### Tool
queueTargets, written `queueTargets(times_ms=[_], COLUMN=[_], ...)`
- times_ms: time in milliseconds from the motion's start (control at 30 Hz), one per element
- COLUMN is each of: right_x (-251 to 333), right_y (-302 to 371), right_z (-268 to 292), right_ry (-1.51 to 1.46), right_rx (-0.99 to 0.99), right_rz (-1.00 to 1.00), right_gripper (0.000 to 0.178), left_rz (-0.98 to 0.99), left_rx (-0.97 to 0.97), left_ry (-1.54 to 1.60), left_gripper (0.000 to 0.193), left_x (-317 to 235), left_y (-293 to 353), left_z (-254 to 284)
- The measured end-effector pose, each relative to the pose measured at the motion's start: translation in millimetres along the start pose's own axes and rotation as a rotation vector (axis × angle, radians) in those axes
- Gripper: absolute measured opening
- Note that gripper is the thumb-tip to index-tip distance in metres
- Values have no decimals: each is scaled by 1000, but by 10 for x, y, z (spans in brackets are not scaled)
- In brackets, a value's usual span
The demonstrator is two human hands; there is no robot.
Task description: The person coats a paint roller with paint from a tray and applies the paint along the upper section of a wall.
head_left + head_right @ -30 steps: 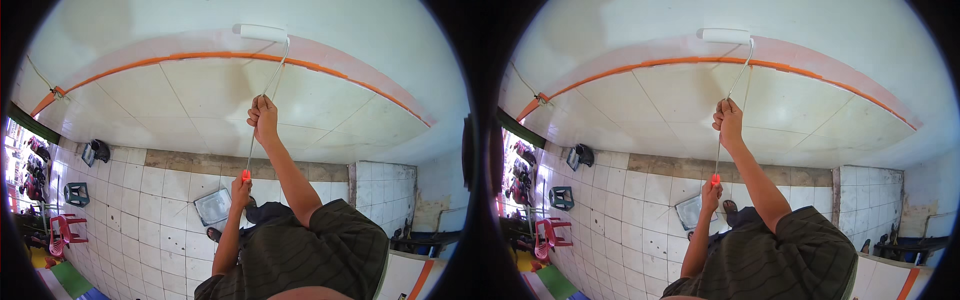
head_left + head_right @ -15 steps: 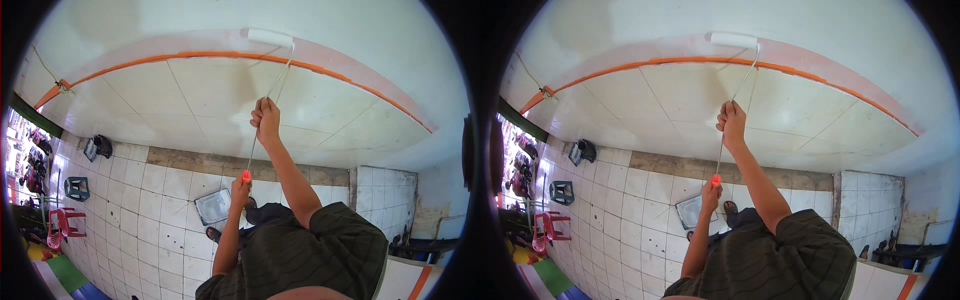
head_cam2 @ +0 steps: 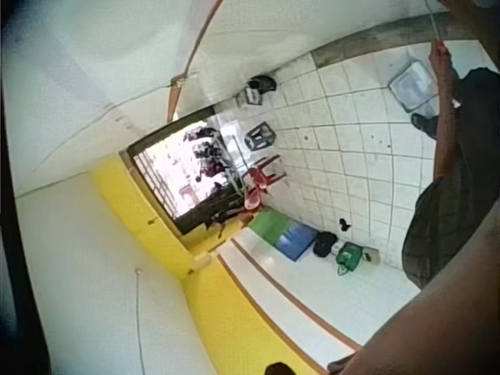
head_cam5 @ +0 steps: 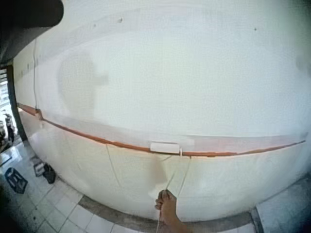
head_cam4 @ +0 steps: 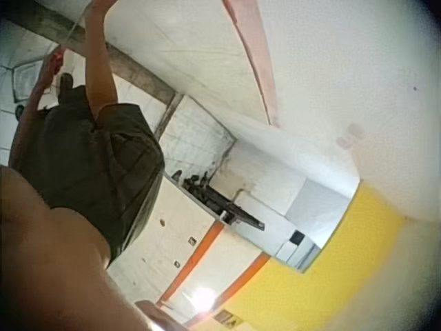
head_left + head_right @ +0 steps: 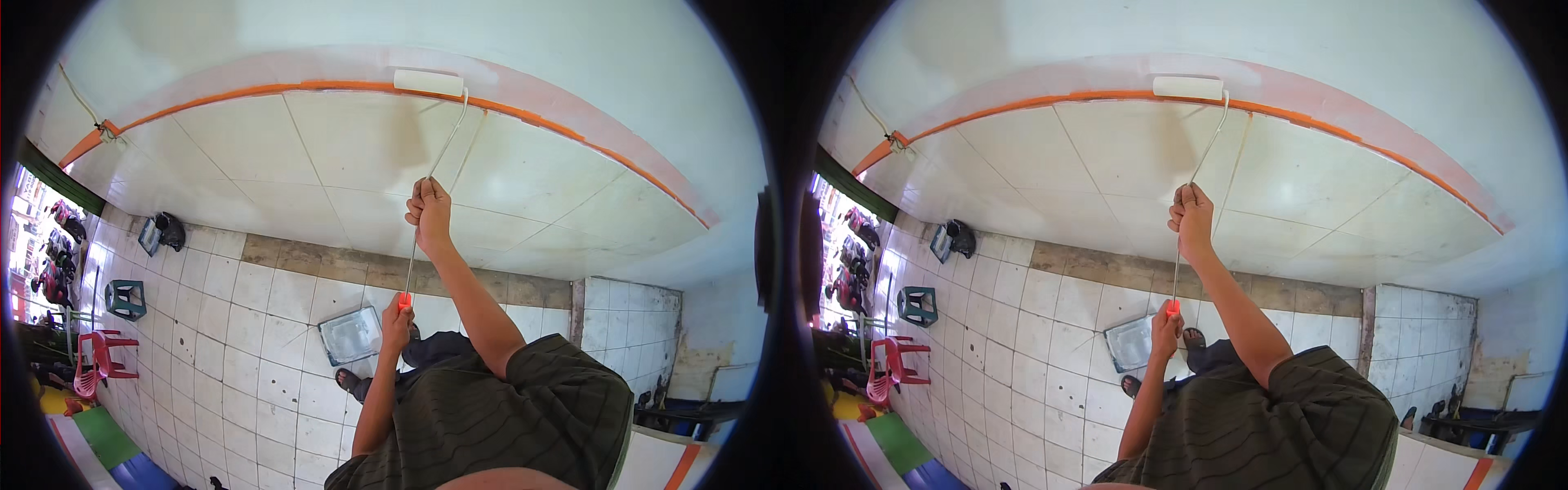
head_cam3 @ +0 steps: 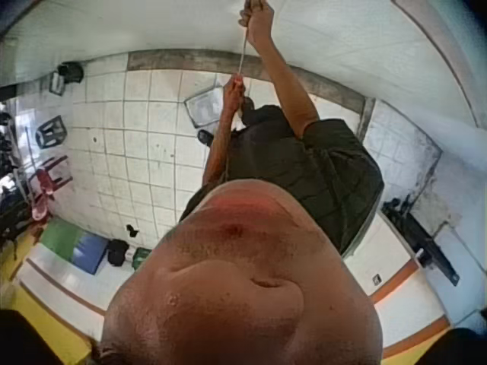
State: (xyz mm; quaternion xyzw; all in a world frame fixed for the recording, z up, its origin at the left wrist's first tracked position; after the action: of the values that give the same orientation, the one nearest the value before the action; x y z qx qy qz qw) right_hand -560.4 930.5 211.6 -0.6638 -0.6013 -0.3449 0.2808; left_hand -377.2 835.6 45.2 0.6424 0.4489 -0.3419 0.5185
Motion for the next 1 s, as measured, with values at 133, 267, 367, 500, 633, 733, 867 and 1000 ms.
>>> queueTargets(times_ms=[133, 267, 367, 500, 633, 733, 867, 1000], right_x=[33, 161, 249, 123, -140, -143, 48, 319], right_y=[-91, -192, -236, -180, -58, -67, -160, -206], right_z=[-100, -250, -361, -231, -21, -56, -233, -477], right_ry=[-6, -1, -52, -18, 17, -1, -1, -33], right_rx=[17, 13, 65, 9, -84, -55, -28, 33], right_rz=[13, 43, 93, 52, -51, -27, 18, 95], right_gripper=[28, 27, 25, 24, 26, 27, 27, 28], left_rz=[-7, -23, -64, -22, 40, -11, -12, -91], left_rx=[-1, -10, 15, 10, 7, -13, -21, -23], left_ry=[18, -52, 37, 3, 10, -12, -24, 37], left_gripper=[6, 13, 10, 11, 9, 8, 6, 9], left_x=[-74, -227, -330, -182, 73, 26, -212, -526], left_y=[-136, -289, -352, -291, -170, -153, -249, -303], left_z=[86, 199, 221, 199, 197, 234, 276, 299])
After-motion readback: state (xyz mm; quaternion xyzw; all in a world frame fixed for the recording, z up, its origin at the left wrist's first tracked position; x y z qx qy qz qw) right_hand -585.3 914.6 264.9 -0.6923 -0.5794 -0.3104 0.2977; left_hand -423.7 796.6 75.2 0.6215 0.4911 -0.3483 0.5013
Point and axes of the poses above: each hand's wrist, its own y-axis away from the middle knuckle, its own z-axis out of the back of the hand, x = y × z, the point moved 10 cm from there along -y, towards the middle knuckle, and after that the axes turned 6 degrees about z, right-handed, at the moved point
